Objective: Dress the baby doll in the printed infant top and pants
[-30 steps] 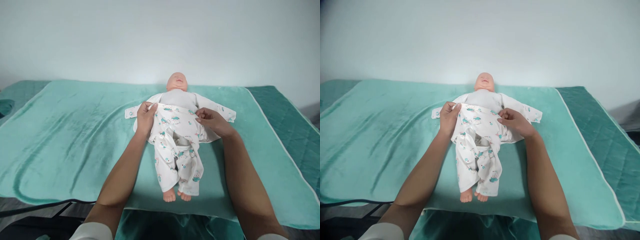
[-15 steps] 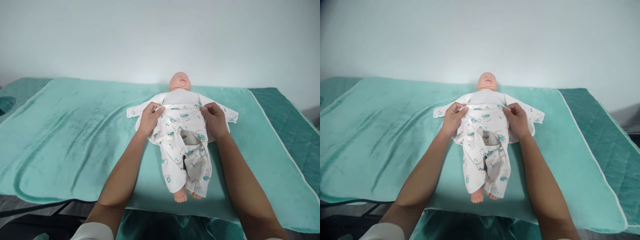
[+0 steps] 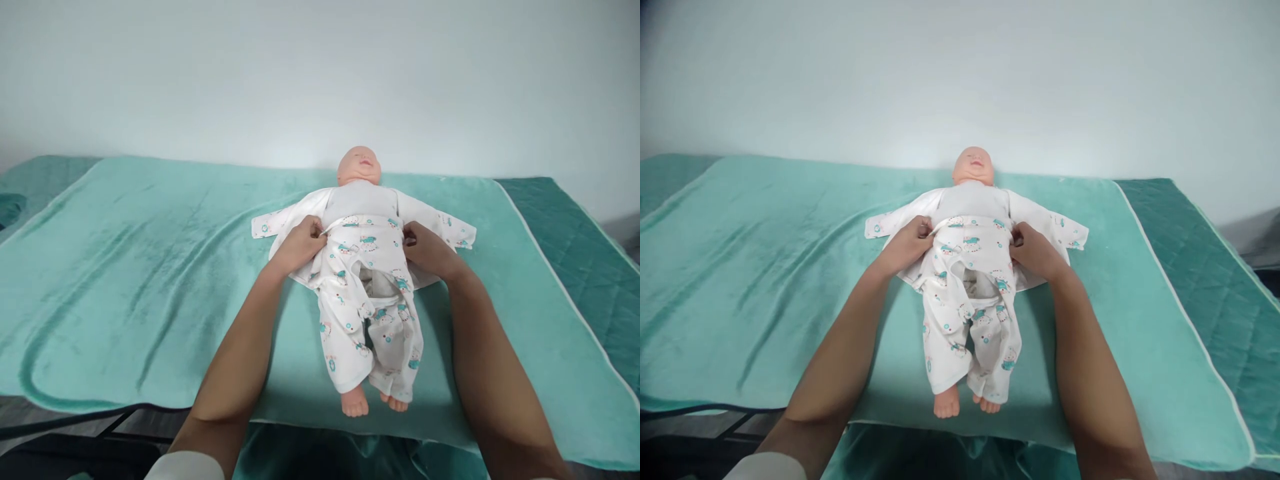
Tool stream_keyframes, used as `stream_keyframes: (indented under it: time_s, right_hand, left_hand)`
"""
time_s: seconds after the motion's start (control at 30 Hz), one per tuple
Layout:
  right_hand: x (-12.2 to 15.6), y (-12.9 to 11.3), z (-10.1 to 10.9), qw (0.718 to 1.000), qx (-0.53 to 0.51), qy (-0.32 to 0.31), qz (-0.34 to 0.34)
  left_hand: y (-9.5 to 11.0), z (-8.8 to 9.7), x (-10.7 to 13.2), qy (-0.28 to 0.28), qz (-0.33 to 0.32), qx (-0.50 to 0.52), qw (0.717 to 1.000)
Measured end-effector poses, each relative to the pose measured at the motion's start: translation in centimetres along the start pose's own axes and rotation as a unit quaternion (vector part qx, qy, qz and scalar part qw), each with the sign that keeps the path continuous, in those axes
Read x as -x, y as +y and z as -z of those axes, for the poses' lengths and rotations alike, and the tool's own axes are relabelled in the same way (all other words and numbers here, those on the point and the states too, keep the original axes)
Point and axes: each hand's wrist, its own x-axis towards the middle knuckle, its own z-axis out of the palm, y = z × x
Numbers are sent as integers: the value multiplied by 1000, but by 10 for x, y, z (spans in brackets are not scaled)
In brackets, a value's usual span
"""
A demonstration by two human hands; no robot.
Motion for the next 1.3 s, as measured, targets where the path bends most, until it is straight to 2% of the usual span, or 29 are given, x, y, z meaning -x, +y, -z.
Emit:
stream_keyframes:
  time_s: [0.1,0.27,0.37,0.5,0.63,0.73,0.8,1.03,1.13,1.3]
  right_hand:
    - [-2,2,-8,998,-39,33,23]
    - [1,-6,-16,975,-218,-18,41]
    - [2,-14,-23,955,-296,10,24]
    - [0,-18,-35,935,-349,66,9]
    - [-2,-20,-41,914,-399,70,4]
    - [-2,-20,-41,898,-435,64,9]
    - [-3,-18,-41,890,-452,55,12]
    - [-8,-13,-35,858,-513,-2,31]
    - [-8,-12,-32,859,-511,-25,22]
    - [-5,-9,-29,892,-452,-21,-9]
  left_hand:
    - [4,-4,1,14,20,-8,1000]
    - [11,-5,5,-10,36,12,999]
    - [13,-10,8,-19,47,111,993]
    - [16,-21,9,-30,58,282,957]
    - [20,-26,9,11,68,349,935]
    - [20,-25,8,53,76,354,931]
    - [18,-24,7,61,77,361,928]
    - [7,-21,3,-17,51,437,898]
    - [7,-18,3,-22,70,434,898]
    - [5,-18,3,-18,90,431,898]
